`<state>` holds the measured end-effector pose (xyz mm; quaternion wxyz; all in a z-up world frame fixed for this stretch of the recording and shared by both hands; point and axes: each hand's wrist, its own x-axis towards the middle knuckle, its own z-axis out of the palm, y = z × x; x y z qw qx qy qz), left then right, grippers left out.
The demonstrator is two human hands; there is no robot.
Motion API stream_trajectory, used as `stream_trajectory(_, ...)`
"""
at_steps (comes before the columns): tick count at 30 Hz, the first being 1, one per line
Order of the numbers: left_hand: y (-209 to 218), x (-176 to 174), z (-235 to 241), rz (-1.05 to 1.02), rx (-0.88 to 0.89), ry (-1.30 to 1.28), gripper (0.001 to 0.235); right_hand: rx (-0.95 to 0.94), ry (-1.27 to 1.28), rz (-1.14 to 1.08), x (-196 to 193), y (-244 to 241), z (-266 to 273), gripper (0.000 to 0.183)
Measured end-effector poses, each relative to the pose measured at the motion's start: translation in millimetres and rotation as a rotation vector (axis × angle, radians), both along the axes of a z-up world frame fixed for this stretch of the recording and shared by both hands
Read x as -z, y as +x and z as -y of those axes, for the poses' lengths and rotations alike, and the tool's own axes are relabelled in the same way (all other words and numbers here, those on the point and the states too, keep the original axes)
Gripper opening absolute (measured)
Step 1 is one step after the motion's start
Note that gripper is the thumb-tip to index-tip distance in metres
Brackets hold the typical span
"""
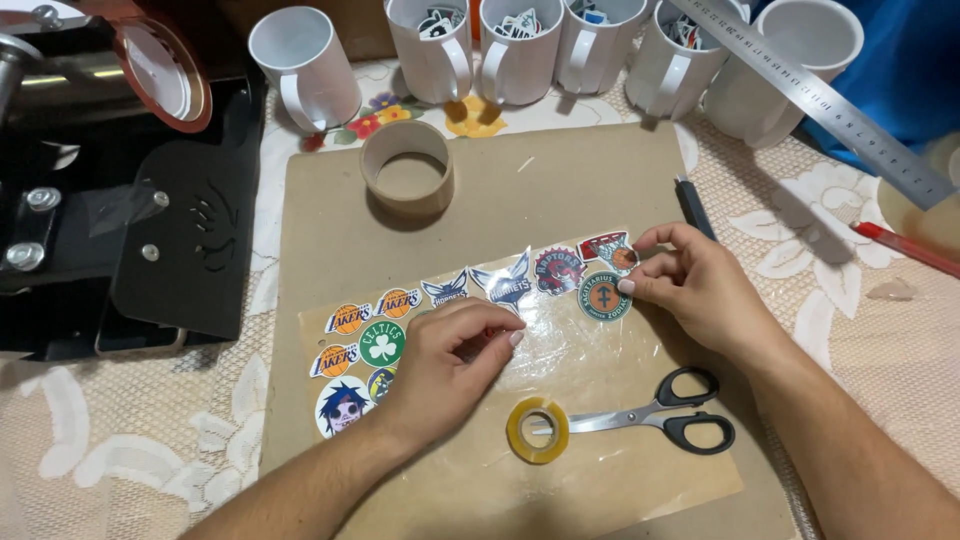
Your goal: The person applies various stickers to a clear plastic sheet on a work surface. They use scissors to cut a piece of yellow tape and place it on the sheet, then continue to arrange and smooth down additional stickers.
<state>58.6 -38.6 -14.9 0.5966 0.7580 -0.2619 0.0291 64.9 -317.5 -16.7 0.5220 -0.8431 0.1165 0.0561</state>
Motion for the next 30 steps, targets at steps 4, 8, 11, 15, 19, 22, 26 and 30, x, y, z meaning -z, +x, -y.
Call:
stream_trajectory(4, 0, -3, 0, -0.014, 0.003, -0.004, 0.013, -0.008, -0.080, 0.007, -1, 0, -1, 0.042)
stream_trajectory(8, 1, -2, 0, -0.010, 0.011, -0.010, 0.013, 0.034, -0.030, 0.000, -2, 1, -3, 0.040)
stream_trajectory(11, 1, -2, 0, -0.026, 0.011, -0.010, 0.013, 0.048, -0.036, 0.012, -4, 0, -5, 0.039)
stream_trajectory(15, 1, -3, 0, -0.032, 0.013, 0.006, 0.013, 0.054, -0.060, 0.024, -11, -2, -10, 0.038)
stream_trajectory(19, 1, -3, 0, -0.041, 0.009, -0.002, 0.013, 0.043, -0.090, 0.031, -19, -4, -15, 0.035)
stream_trajectory(22, 1, -2, 0, -0.036, 0.006, 0.002, 0.013, 0.042, -0.124, 0.024, -22, -6, -17, 0.034)
stream_trajectory(26, 2, -2, 0, -0.028, 0.005, 0.012, 0.012, 0.038, -0.168, 0.041, -23, -6, -19, 0.033)
stream_trajectory(30, 2, 0, 0, -0.030, 0.011, 0.019, 0.012, 0.005, -0.310, 0.083, -20, -8, -18, 0.029)
